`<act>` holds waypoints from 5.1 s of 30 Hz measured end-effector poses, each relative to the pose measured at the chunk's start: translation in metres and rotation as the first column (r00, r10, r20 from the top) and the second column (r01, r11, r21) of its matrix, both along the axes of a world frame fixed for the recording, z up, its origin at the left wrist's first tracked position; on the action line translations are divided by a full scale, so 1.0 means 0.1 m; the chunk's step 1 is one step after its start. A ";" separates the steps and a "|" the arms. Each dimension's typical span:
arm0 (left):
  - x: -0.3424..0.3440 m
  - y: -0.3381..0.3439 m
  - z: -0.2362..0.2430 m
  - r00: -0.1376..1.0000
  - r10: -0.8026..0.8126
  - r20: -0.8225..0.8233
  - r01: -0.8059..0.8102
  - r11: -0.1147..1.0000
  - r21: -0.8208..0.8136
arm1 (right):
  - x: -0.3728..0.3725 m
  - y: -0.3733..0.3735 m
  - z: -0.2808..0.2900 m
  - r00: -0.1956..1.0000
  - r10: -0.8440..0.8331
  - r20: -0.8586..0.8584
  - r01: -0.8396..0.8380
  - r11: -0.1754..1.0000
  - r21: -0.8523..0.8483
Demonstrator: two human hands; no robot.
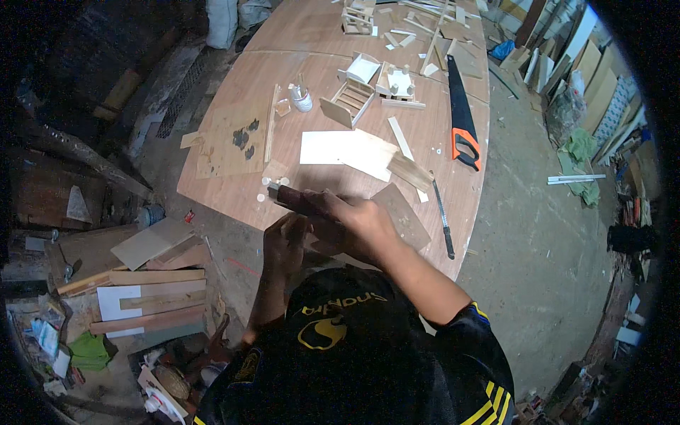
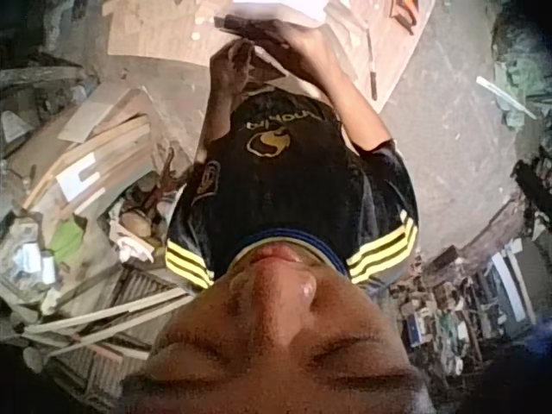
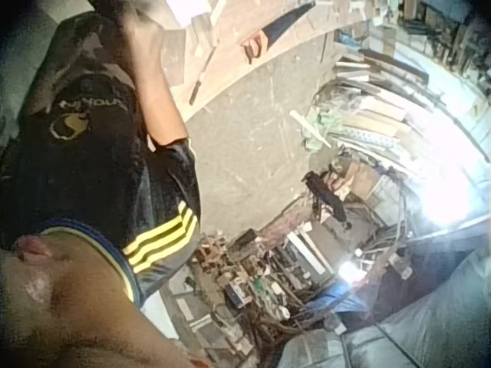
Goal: Sand and cut small wooden components to assemble a small box structure.
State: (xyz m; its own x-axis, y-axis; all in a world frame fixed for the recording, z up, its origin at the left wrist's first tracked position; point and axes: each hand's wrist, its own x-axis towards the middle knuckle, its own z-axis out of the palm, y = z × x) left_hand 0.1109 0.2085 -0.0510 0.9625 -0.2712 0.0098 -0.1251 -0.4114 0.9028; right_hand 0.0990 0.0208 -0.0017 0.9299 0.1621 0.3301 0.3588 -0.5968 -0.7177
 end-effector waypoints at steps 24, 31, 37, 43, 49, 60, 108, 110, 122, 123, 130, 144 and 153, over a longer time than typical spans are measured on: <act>0.24 0.22 0.12 0.953 -0.059 0.296 0.090 0.992 -0.091 | 0.25 0.51 0.28 1.000 0.014 0.000 -0.014 0.996 -0.086; 0.35 0.34 0.05 0.928 -0.006 0.371 0.023 0.999 -0.042 | 0.34 0.61 0.31 0.999 0.023 0.045 -0.016 0.989 -0.146; 0.37 0.46 0.06 0.987 -0.022 0.162 0.031 0.998 -0.053 | 0.43 0.63 0.18 0.998 0.058 -0.022 -0.061 0.984 -0.170; 0.45 0.61 0.00 0.984 0.037 0.175 -0.020 0.995 -0.101 | 0.56 0.75 0.26 0.988 0.127 0.091 -0.123 0.991 -0.048; 0.43 0.45 0.01 0.985 0.104 0.135 -0.067 0.966 -0.251 | 0.66 0.73 0.23 0.986 0.141 0.091 -0.136 0.989 -0.062; 0.51 0.50 -0.02 0.970 0.040 0.239 -0.031 0.999 -0.039 | 0.66 0.70 0.20 0.993 0.113 0.044 -0.113 0.994 0.004; 0.45 0.23 -0.06 0.965 0.259 -0.041 -0.243 0.823 -0.514 | 0.67 0.88 0.00 0.997 0.053 0.051 -0.049 0.996 -0.072; 0.44 0.33 -0.06 0.948 0.227 -0.223 -0.311 0.806 -0.504 | 0.62 0.92 -0.02 0.987 0.112 0.115 -0.092 0.982 -0.166; 0.53 0.42 -0.19 0.983 0.183 0.027 -0.181 0.981 -0.071 | 0.63 0.91 0.11 0.998 0.067 -0.012 -0.068 0.995 -0.078; 0.54 0.39 -0.22 0.956 0.194 0.218 -0.198 0.980 -0.008 | 0.59 0.94 0.12 0.993 0.111 0.040 -0.107 0.991 -0.086; 0.49 0.41 -0.33 0.971 0.212 -0.110 -0.238 0.843 -0.483 | 0.60 0.88 0.05 0.993 0.112 -0.032 -0.114 0.991 -0.067; 0.51 0.46 -0.29 0.971 0.225 0.075 -0.187 0.921 -0.342 | 0.61 0.78 0.23 0.993 0.093 0.069 -0.090 0.995 -0.042; 0.63 0.49 0.05 0.988 0.138 0.064 -0.131 0.986 -0.102 | 0.68 0.67 0.20 0.993 0.026 0.115 -0.038 0.994 0.099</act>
